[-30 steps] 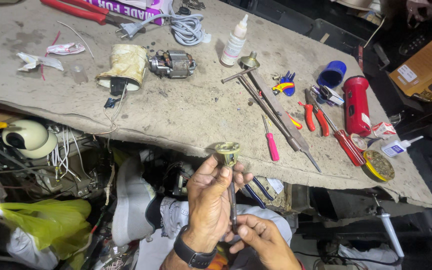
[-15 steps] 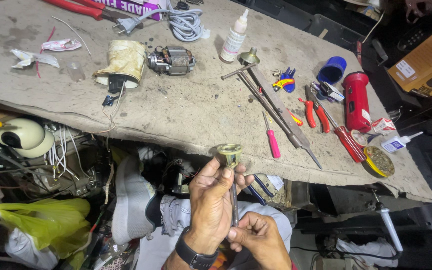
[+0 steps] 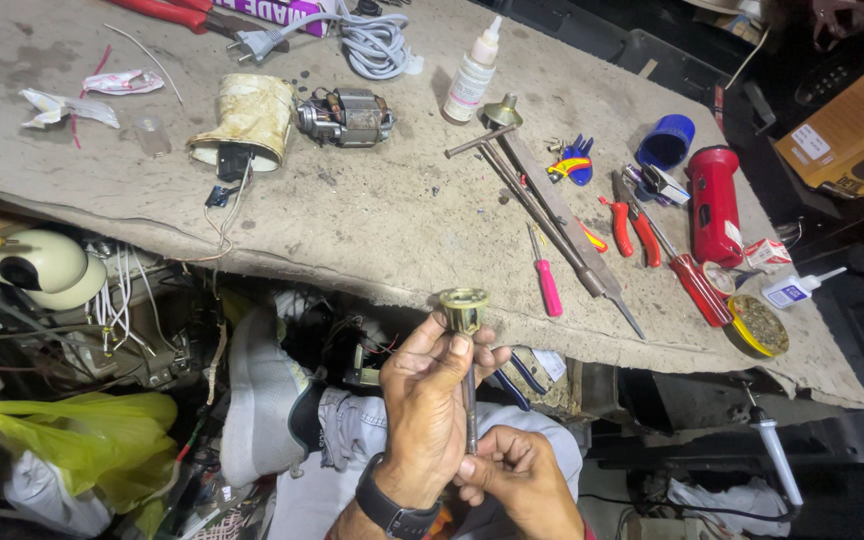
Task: The person sits on the floor and uses a screwdriver to adjust a small cylindrical electrical component. They repeatedly insert the screwdriver into the component, turn it, and inspect the fit while holding the part in their left hand.
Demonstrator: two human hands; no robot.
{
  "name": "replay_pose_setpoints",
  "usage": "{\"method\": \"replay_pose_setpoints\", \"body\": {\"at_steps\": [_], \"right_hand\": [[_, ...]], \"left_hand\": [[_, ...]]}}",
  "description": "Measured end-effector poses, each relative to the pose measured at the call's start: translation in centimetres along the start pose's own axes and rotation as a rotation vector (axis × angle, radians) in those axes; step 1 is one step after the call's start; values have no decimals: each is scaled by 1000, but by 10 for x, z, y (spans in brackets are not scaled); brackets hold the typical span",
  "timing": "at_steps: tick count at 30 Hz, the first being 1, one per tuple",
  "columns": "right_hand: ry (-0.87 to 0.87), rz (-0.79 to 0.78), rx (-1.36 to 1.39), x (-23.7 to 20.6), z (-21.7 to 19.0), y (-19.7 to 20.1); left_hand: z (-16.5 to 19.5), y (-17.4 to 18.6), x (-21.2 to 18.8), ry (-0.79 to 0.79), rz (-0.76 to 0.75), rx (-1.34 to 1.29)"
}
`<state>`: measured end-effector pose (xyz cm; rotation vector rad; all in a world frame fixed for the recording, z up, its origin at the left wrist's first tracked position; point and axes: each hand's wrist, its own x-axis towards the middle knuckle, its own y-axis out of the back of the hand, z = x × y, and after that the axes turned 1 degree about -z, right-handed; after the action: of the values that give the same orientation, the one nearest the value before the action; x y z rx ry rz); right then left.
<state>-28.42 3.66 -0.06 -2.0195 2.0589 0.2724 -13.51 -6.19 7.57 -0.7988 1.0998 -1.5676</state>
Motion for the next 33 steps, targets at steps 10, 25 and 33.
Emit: {"method": "replay_pose_setpoints", "body": {"at_steps": [10, 25, 33], "right_hand": [[-220, -156, 65, -10, -31, 0], [-132, -294, 105, -24, -24, 15], [-154, -302, 218, -32, -13, 23]], "left_hand": [[-3, 5, 2, -8, -25, -46], [12, 5, -1, 45, -222, -284], [10, 6, 3, 75, -36, -71]]}}
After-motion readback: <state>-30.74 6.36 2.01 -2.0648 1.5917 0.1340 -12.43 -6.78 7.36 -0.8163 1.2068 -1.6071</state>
